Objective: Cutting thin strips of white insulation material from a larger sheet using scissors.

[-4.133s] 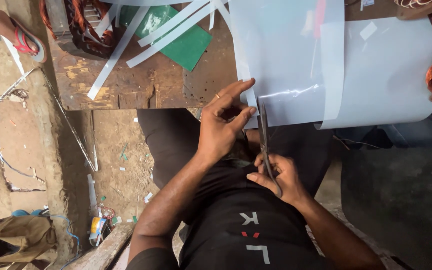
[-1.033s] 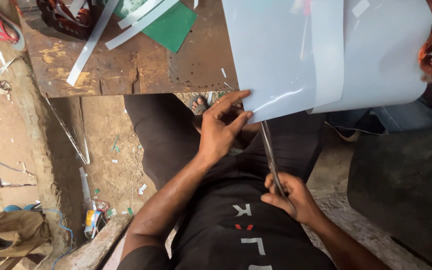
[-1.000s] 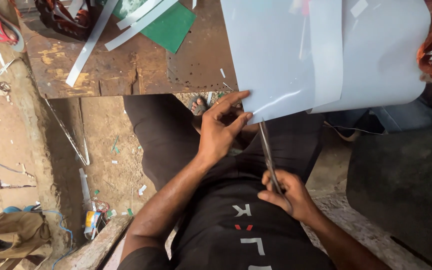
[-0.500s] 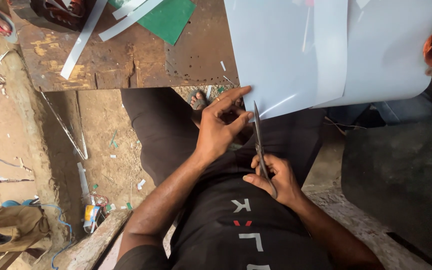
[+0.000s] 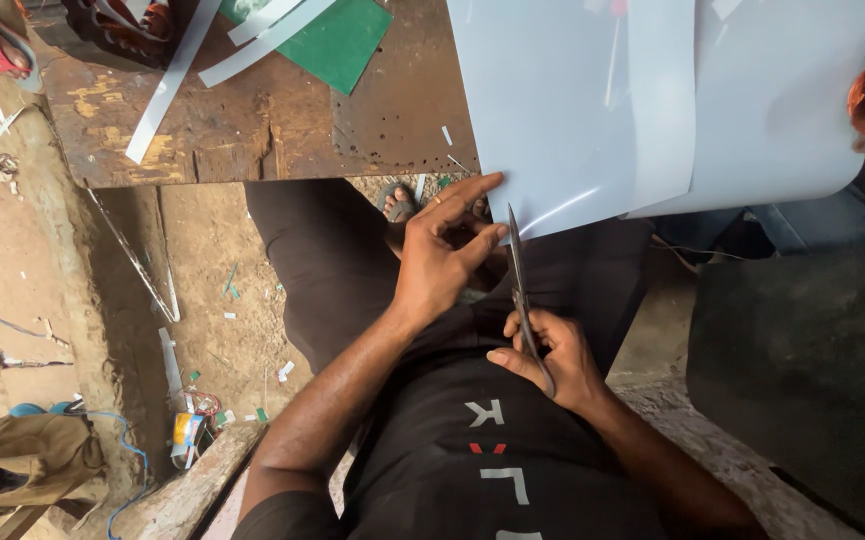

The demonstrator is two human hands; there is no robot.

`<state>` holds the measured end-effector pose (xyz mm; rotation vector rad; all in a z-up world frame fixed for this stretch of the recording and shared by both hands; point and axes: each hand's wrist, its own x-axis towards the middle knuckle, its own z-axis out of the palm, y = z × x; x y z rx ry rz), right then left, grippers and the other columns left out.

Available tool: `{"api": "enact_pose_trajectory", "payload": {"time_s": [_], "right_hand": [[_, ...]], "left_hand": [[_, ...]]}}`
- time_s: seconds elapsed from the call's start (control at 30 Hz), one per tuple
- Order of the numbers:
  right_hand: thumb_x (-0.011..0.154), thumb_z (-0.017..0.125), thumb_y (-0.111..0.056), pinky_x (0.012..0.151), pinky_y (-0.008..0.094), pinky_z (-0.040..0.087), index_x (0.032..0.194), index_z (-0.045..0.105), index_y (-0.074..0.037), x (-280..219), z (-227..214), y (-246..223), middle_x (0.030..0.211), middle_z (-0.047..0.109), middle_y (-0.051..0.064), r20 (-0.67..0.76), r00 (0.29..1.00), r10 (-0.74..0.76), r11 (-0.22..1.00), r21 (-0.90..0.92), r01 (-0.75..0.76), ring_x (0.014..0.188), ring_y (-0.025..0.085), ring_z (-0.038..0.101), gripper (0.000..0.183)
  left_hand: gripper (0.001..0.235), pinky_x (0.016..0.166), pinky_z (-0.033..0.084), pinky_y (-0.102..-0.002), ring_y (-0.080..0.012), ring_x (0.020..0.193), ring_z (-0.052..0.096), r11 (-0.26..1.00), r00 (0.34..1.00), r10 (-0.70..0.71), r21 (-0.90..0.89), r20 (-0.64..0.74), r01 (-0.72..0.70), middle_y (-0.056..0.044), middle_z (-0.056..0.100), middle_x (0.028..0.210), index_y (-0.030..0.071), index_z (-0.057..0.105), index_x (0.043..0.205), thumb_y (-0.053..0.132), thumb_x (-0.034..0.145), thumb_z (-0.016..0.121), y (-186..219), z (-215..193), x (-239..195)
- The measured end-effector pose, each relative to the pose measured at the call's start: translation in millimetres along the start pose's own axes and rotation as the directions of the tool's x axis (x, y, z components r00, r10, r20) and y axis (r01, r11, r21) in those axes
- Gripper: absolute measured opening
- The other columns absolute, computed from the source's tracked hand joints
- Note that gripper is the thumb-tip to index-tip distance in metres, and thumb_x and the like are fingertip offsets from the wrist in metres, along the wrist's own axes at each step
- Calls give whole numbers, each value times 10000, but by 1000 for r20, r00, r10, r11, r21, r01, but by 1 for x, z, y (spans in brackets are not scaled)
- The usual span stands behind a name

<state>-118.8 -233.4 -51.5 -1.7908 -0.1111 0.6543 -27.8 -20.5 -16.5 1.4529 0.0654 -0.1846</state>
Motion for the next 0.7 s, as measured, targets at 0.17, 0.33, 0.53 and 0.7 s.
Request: {"api": "enact_pose_trajectory", "payload": {"time_s": [0.17,0.33,0.53,0.7], "right_hand": [[804,838,-273,530,228,419,899,665,-43,0,0,-2,631,557,-44,1,1000,2,1000,11,-2,545,48,505,303],[811,833,-268,498,230,394,868,668,-44,2,1,-3,604,548,-41,-9,1000,-1,1000,11,1,510,49,478,283],[837,830,-196,483,222,370,828,657,-29,2,2,-12,589,528,-38,-31,999,-20,998,54,22,514,37,448,240],[828,843,-200,491,218,381,809,664,-41,1,0,-12,591,540,-47,-20,1000,-9,1000,30,9,517,34,463,240]], "left_hand": [[491,867,672,-249,-103,1037,687,999,1000,-13,-37,5,13,-112,567,1445,64,607,1406,-32,936,714,0,0,-1],[494,827,645,-228,-90,952,698,999,999,-33,12,-6,33,-101,584,1429,68,614,1395,-21,924,732,3,-1,1],[500,816,603,-215,-71,926,670,999,1000,-2,49,-18,3,-88,606,1414,71,626,1395,-20,920,752,2,-1,0],[537,815,587,-215,-70,902,673,997,1000,11,74,-18,-10,-92,604,1426,63,613,1414,-39,907,757,3,-1,0]]}}
